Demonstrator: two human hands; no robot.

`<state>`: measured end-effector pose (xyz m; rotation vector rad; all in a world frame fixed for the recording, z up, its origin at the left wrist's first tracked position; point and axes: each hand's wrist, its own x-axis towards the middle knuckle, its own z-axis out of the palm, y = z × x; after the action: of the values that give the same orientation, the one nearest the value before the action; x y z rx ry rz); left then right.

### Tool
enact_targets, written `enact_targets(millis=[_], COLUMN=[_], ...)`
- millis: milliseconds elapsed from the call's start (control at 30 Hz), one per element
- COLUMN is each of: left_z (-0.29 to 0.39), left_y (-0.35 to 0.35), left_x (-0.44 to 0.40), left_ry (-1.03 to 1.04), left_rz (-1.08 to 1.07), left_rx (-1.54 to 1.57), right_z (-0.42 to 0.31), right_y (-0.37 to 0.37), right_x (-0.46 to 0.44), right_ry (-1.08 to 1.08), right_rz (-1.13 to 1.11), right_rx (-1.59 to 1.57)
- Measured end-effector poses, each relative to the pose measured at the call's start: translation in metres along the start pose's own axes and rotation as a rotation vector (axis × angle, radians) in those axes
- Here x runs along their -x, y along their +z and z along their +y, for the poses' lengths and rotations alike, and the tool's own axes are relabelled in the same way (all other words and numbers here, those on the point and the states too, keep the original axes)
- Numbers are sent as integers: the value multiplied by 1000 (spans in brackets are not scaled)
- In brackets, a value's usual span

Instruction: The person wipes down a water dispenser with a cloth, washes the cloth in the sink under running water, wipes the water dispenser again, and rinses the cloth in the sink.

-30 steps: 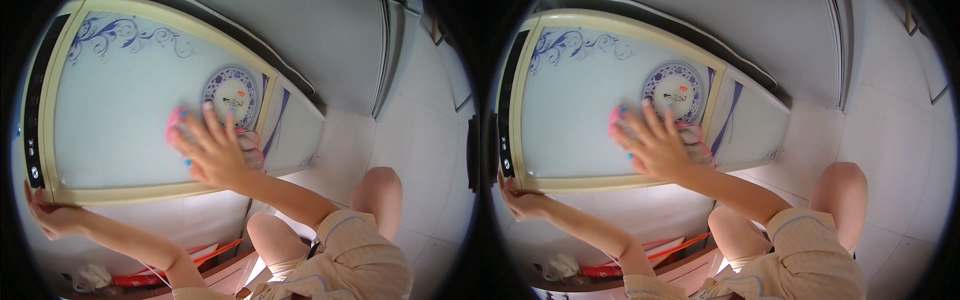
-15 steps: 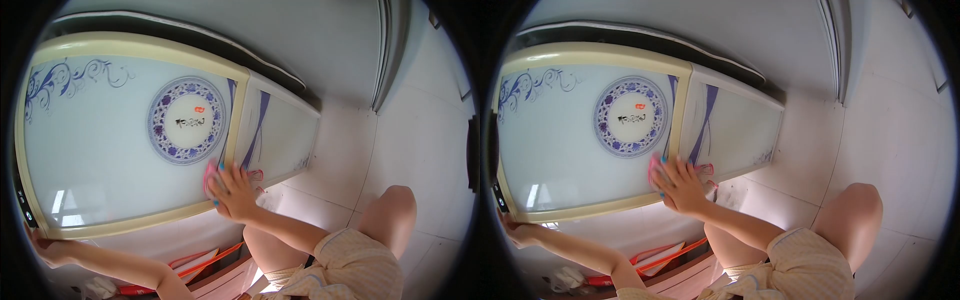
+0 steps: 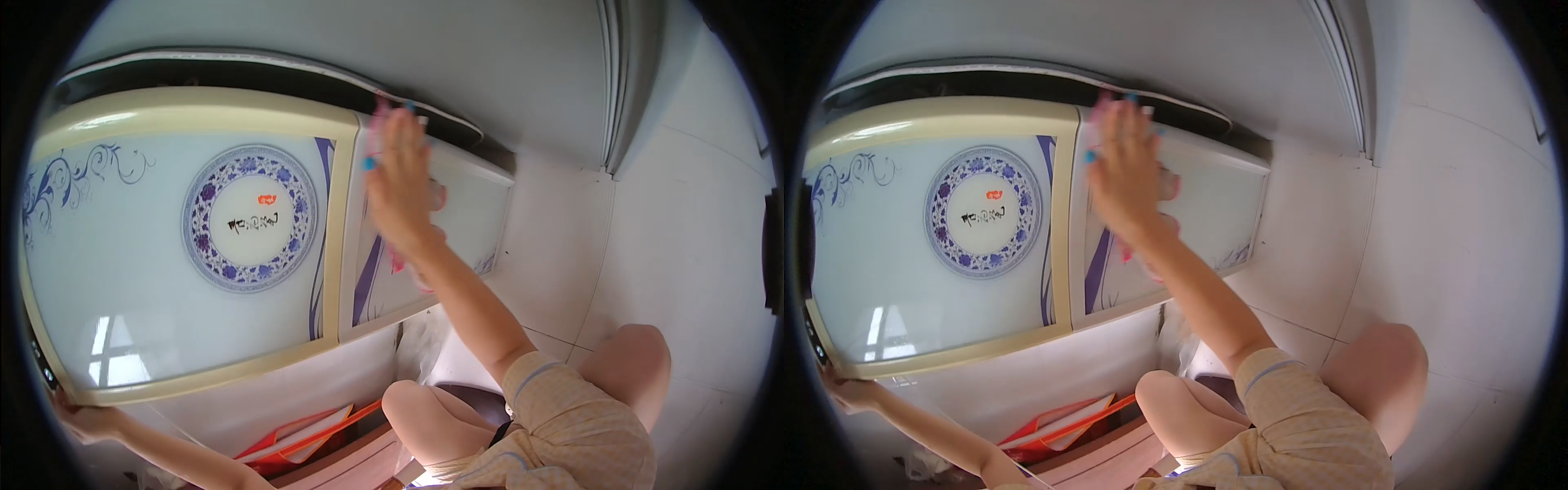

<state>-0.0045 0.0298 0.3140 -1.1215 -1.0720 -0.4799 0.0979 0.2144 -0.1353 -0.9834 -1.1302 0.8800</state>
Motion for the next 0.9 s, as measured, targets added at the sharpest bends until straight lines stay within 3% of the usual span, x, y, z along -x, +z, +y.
enact_targets(millis=[33,67,133,167,233,267,333,400,500,600,700,767,833,900], left_z=[2,5,44,47,102,124,148,159,168,170,170,168,168,167], left_y=[-4,-2,-4,-5,-7,-24,-22,-23,-21,-20,-20,-20,-21,-22], left_x=[1,4,28,52,96,109,155,162,167,167,165,167,167,167], left_ry=[69,-36,248,85,552,828,1015,970,944,964,964,953,962,962], left_rz=[-48,-70,-196,-299,-512,-694,-763,-783,-803,-783,-775,-777,-799,-798], left_rx=[24,259,97,353,300,-21,146,97,45,42,43,50,61,64], right_z=[24,50,93,117,147,159,176,194,206,168,71,-5,-61,-57], right_y=[-1,-2,-4,-5,-14,-17,-25,-26,-20,-16,-8,-4,-4,-6], right_x=[8,17,37,48,59,63,75,85,92,85,68,62,53,57], right_ry=[27,55,305,324,381,377,625,681,646,525,86,-142,-86,-94], right_rz=[21,47,63,67,96,97,71,61,69,45,-7,-280,-131,-159], right_rx=[21,37,25,23,-48,-52,-59,-73,-38,-40,-71,-21,-171,-180])
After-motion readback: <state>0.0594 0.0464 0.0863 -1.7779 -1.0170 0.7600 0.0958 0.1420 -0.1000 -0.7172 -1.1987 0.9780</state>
